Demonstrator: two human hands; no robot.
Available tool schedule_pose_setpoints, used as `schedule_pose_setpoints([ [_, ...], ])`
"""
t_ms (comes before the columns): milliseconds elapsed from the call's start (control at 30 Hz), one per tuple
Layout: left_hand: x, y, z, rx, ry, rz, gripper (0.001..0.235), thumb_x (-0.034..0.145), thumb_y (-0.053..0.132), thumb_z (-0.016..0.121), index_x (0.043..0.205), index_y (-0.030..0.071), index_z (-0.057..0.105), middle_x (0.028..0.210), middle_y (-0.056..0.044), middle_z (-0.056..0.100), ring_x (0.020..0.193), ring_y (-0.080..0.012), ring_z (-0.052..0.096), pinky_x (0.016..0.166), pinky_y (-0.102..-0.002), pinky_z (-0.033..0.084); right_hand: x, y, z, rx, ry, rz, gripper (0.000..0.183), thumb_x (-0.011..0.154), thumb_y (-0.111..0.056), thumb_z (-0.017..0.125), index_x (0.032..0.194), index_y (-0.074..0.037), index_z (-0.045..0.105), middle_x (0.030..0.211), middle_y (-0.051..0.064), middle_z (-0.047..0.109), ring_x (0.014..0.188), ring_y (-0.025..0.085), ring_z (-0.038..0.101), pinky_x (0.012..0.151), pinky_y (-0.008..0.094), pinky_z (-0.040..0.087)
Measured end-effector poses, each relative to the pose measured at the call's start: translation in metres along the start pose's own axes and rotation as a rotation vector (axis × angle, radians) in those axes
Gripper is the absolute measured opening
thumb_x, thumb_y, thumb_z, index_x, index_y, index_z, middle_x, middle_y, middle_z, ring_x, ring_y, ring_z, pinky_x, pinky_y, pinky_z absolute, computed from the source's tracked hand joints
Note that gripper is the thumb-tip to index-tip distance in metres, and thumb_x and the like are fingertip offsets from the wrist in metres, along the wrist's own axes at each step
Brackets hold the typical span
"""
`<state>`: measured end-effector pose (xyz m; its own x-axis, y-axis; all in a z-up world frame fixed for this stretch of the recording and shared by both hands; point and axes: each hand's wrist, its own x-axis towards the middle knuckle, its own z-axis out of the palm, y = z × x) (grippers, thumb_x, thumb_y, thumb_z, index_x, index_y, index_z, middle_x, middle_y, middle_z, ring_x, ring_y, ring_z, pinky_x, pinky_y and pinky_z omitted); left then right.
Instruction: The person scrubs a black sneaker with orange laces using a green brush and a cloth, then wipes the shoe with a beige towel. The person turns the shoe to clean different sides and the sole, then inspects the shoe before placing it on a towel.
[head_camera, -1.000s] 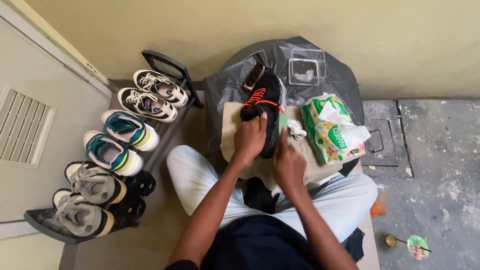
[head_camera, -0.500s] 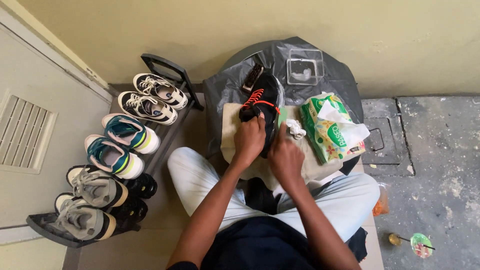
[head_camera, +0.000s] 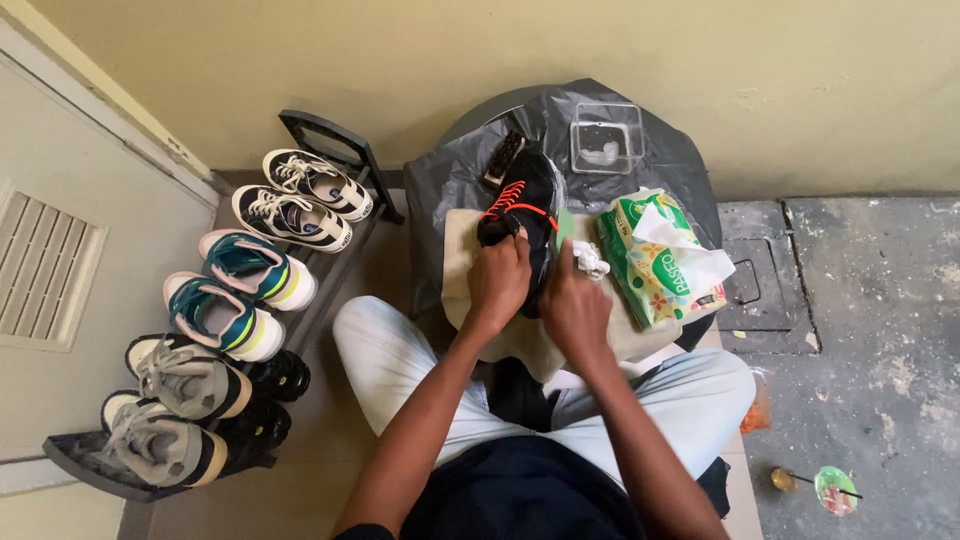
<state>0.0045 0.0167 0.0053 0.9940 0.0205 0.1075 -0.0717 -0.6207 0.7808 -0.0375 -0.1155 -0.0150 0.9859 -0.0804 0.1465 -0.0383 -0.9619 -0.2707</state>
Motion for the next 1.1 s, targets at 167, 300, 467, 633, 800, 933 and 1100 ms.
schedule_pose_setpoints([
  [167,0.003,-0.003,0.008,0.02,0.007,0.027,0.047,0.112,0.023,0.035,0.081,0.003,0.063,0.053,-0.016,0.058,0.04,-0.0229,0.054,0.036,-0.032,0.044,-0.037,0.004,-0.002,-0.06,0.139,-0.14,0.068,0.09,-0.021,0.053,0.154,-0.007,0.038,0.078,0.022,0.068,0.061,0.052,0.069,0.052,0.065,0.052],
  [300,-0.001,-0.001,0.009,0.081,0.011,0.032,0.046,0.112,0.024,0.036,0.082,0.002,0.064,0.054,-0.017,0.059,0.041,-0.0272,0.055,0.035,-0.035,0.043,-0.116,-0.005,-0.031,-0.086,0.181,-0.209,0.056,0.096,-0.023,0.052,0.151,-0.01,0.049,0.069,0.013,0.064,0.047,0.045,0.065,0.042,0.058,0.052],
  [467,0.0,-0.001,0.01,0.076,0.046,0.023,0.048,0.11,0.026,0.037,0.072,0.008,0.059,0.051,-0.018,0.06,0.038,-0.0259,0.056,0.035,-0.035,0.044,-0.033,0.002,-0.022,0.083,0.014,-0.042,0.056,0.1,-0.027,0.047,0.154,-0.014,0.045,0.08,0.024,0.07,0.072,0.053,0.069,0.061,0.067,0.052],
  [633,-0.001,0.008,-0.002,0.083,0.069,0.009,0.048,0.111,0.025,0.035,0.072,0.009,0.059,0.05,-0.013,0.059,0.037,-0.0212,0.054,0.036,-0.032,0.044,0.005,0.001,-0.012,0.153,0.042,-0.04,0.055,0.097,-0.026,0.046,0.15,-0.012,0.05,0.084,0.025,0.072,0.079,0.051,0.071,0.068,0.064,0.054],
  [800,-0.007,0.006,-0.001,0.077,0.089,0.029,0.047,0.111,0.021,0.037,0.071,0.008,0.06,0.046,-0.015,0.054,0.037,-0.0261,0.052,0.036,-0.034,0.042,-0.093,-0.007,-0.031,0.092,0.188,-0.244,0.06,0.098,-0.016,0.054,0.158,-0.014,0.042,0.072,0.017,0.07,0.051,0.042,0.066,0.042,0.049,0.05],
  [933,-0.009,0.006,-0.003,0.085,0.059,0.012,0.047,0.11,0.023,0.038,0.068,0.011,0.057,0.046,-0.013,0.056,0.035,-0.0218,0.051,0.035,-0.031,0.042,-0.05,-0.004,-0.023,0.089,0.17,-0.21,0.054,0.101,-0.017,0.053,0.154,-0.01,0.046,0.07,0.017,0.068,0.051,0.042,0.066,0.042,0.053,0.048],
  [1100,-0.004,0.006,-0.001,0.076,0.087,0.026,0.048,0.11,0.022,0.037,0.067,0.01,0.055,0.047,-0.015,0.057,0.036,-0.0221,0.053,0.034,-0.032,0.04,0.037,-0.002,-0.018,0.127,-0.029,0.023,0.057,0.098,-0.027,0.044,0.153,-0.014,0.047,0.083,0.023,0.069,0.077,0.052,0.069,0.066,0.067,0.054],
])
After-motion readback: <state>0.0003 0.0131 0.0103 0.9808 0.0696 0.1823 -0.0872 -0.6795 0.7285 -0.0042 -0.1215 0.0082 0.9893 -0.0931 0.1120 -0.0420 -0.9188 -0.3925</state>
